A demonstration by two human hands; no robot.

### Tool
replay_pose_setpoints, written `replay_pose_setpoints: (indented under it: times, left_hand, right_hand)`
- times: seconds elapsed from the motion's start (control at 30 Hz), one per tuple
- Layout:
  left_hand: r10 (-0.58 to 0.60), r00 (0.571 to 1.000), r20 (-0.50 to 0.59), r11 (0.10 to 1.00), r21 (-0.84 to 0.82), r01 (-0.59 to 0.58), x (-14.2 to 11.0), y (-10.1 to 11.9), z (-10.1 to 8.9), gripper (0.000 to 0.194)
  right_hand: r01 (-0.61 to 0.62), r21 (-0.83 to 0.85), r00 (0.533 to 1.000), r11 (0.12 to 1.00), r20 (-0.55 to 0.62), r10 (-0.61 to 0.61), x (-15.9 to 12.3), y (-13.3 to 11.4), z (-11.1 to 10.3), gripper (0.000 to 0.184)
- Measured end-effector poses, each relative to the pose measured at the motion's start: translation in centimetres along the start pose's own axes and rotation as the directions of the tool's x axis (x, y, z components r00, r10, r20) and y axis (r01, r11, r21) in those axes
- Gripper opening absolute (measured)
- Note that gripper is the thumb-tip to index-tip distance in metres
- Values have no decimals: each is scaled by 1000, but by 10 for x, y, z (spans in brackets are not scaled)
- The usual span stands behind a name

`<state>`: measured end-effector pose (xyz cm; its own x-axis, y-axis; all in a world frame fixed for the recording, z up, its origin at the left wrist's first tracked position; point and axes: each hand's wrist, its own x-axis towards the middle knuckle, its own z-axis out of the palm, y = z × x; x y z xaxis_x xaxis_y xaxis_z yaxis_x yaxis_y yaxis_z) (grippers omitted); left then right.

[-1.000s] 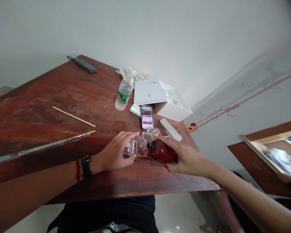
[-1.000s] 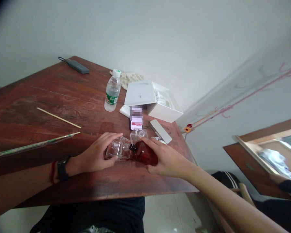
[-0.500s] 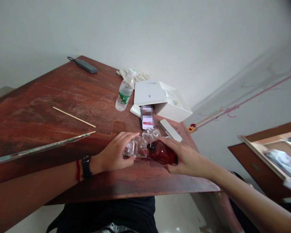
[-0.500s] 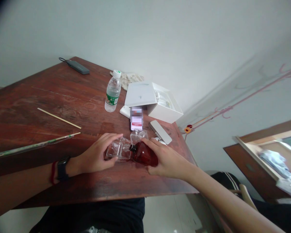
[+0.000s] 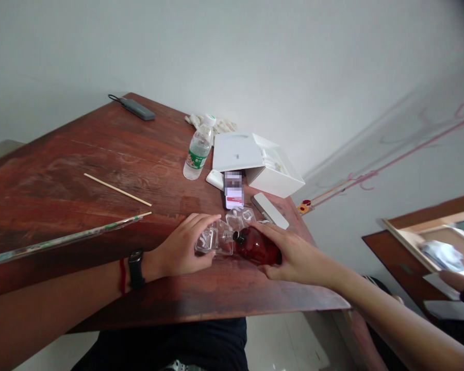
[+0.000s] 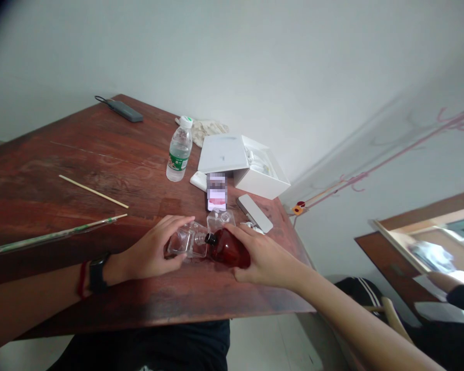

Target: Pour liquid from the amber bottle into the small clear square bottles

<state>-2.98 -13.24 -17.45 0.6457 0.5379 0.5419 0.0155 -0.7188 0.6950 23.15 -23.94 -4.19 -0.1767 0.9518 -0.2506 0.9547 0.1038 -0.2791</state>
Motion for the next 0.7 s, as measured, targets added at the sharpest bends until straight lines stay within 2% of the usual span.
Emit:
replay_pose_setpoints:
  times: [0.13, 0.7]
  left_hand:
    - [-5, 1000, -2, 1000, -1, 5, 1, -1, 0, 73]
    - [-55, 998, 14, 998, -12, 55, -1, 0, 0, 76]
  right_hand:
    - [9, 8, 1000, 1000, 5, -9, 1, 0, 0, 84]
    - [29, 24, 1000, 999, -2, -29, 4, 0, 0, 83]
